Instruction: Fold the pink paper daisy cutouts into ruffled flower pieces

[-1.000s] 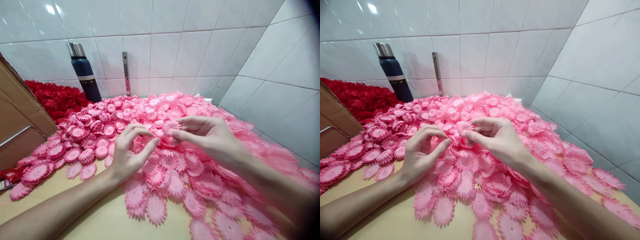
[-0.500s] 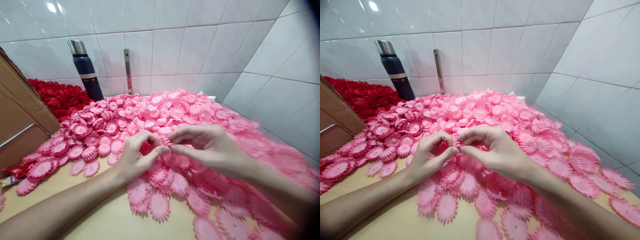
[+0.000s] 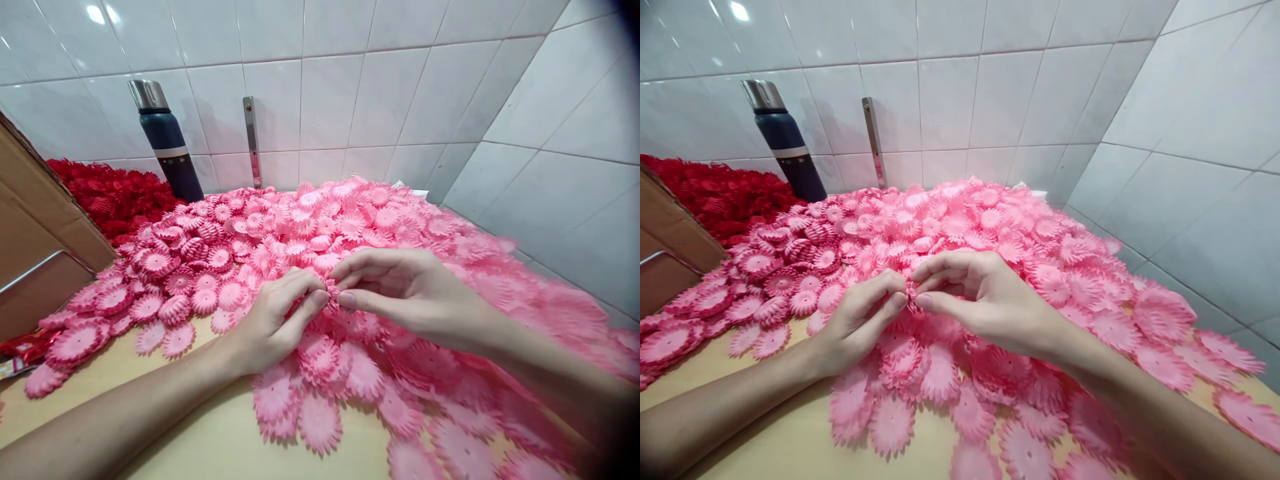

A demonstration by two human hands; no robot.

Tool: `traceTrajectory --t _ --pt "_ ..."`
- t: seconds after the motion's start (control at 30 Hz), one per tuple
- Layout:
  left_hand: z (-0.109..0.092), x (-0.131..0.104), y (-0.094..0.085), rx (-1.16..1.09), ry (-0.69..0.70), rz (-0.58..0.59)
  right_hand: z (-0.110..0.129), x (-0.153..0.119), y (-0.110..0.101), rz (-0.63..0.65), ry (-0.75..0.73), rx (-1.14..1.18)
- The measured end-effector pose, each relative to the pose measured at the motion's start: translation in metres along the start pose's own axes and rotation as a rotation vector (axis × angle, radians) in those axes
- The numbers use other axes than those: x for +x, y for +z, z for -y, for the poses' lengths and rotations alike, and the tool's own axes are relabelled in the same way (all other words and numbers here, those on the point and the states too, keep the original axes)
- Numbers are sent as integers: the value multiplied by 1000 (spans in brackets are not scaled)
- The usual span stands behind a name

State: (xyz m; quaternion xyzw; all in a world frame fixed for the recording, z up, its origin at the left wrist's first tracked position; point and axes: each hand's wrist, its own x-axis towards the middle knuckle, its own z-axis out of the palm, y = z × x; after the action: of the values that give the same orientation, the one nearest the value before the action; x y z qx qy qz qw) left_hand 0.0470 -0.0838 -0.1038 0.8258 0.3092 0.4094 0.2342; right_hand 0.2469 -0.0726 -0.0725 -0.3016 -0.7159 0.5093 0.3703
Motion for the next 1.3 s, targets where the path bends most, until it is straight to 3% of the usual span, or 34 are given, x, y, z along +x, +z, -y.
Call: traceTrajectory --t 0.23,0.4,0.7,0.83,0.9,1.0,1.3 --pt "0 -2 1 -73 -86 -15 3 0 5 14 -26 8" --pt "3 -3 0 -76 -144 -70 7 14 2 91 0 -42" --pt "22 1 -5 -38 -182 -365 24 79 -11 336 27 -237" --pt "28 2 -8 -50 -200 -469 19 101 -21 303 -31 -262" --pt "29 2 -9 -52 -233 -471 14 105 -26 288 -39 -229" --pt "27 4 -12 -74 -240 -423 9 104 -28 364 -16 -232" --pt "31 3 -11 -119 -231 -341 14 98 -17 476 -47 -302"
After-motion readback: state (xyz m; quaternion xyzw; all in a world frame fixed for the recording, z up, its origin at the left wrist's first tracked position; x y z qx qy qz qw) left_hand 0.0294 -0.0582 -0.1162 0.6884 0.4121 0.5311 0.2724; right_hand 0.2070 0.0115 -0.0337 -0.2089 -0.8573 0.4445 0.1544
